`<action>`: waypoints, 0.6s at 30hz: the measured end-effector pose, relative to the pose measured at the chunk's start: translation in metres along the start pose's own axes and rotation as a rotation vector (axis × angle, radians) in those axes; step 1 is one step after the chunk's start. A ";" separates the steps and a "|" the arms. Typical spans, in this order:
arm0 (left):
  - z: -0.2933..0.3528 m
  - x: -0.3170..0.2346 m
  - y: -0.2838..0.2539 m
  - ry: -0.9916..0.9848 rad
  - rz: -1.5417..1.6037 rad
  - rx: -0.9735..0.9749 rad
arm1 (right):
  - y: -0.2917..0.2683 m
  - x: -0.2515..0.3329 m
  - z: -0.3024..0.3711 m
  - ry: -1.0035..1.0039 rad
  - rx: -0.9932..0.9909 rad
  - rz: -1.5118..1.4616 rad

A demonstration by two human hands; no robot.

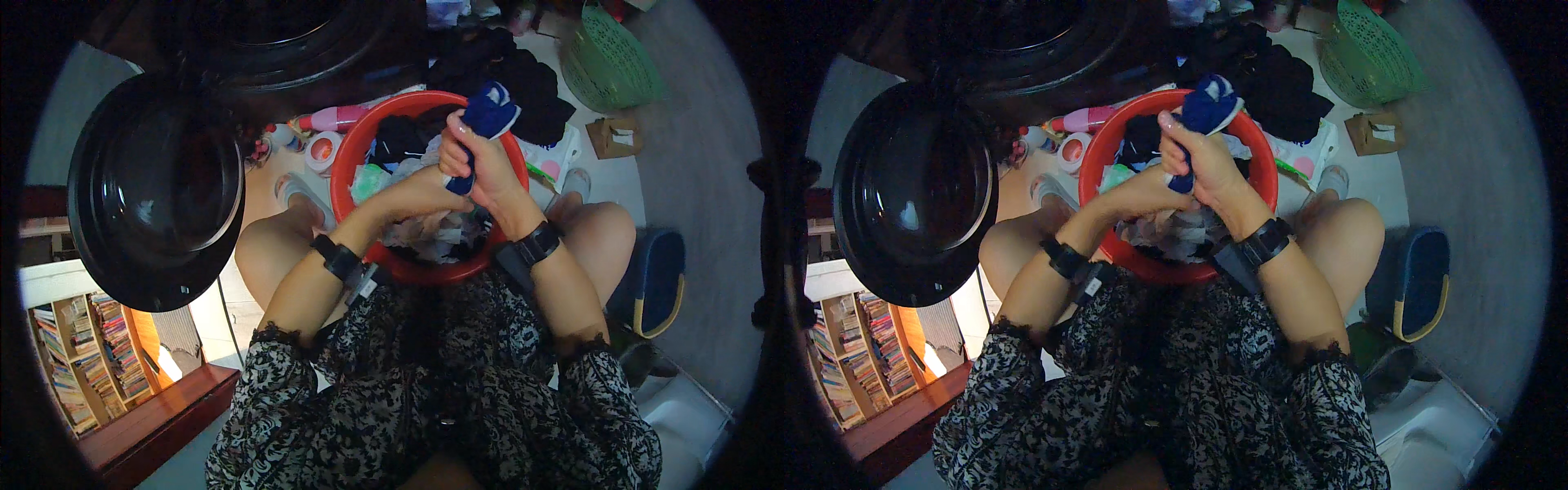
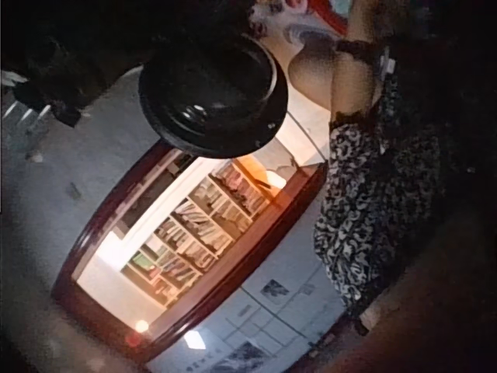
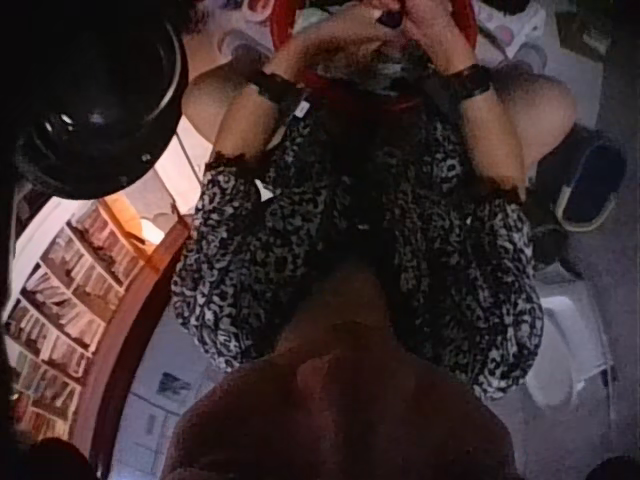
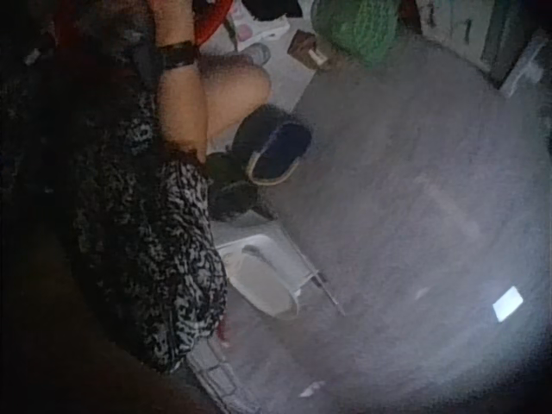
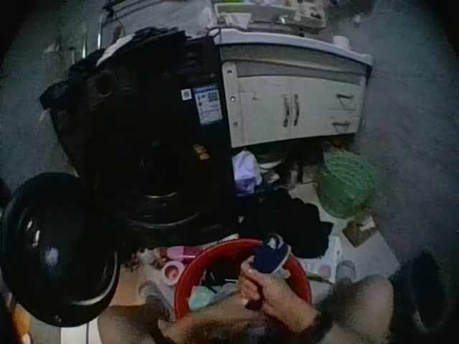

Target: The person sits on the floor and hand washes clothes in a red basin. They repeatedly submerge, scrub, and wring out a white t-shirt and other garments, then place them back into the basin.

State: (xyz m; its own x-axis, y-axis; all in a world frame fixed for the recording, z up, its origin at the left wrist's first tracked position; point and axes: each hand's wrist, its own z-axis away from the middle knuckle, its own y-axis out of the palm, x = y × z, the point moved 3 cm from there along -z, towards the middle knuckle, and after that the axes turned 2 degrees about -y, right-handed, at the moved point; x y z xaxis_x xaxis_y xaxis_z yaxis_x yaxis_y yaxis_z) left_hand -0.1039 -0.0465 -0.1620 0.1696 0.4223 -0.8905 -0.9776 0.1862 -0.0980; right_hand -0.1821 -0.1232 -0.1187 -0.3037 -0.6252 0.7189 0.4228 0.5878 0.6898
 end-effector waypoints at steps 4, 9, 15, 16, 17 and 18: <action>-0.007 -0.002 0.013 0.245 -0.204 -0.508 | -0.004 -0.005 -0.006 0.004 -0.251 0.039; -0.012 0.014 0.019 0.233 -0.278 -0.695 | -0.011 -0.007 -0.009 -0.005 -0.473 -0.260; 0.001 0.011 -0.012 0.312 -0.281 -0.537 | -0.029 0.029 -0.013 -0.139 -0.284 -0.559; 0.005 0.010 -0.021 0.301 -0.183 -0.567 | -0.037 0.030 -0.014 -0.087 -0.369 -0.462; 0.007 0.010 -0.027 0.227 -0.087 -0.571 | -0.045 0.029 -0.013 -0.064 -0.430 -0.372; 0.011 0.008 -0.035 0.257 0.123 -0.606 | -0.053 0.026 -0.011 -0.065 -0.485 -0.146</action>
State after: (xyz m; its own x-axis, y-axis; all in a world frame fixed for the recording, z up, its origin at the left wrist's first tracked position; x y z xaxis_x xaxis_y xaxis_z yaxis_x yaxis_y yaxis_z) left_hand -0.0674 -0.0398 -0.1605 0.0909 0.1694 -0.9813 -0.8978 -0.4125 -0.1544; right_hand -0.2028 -0.1765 -0.1374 -0.4350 -0.6407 0.6327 0.7150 0.1813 0.6752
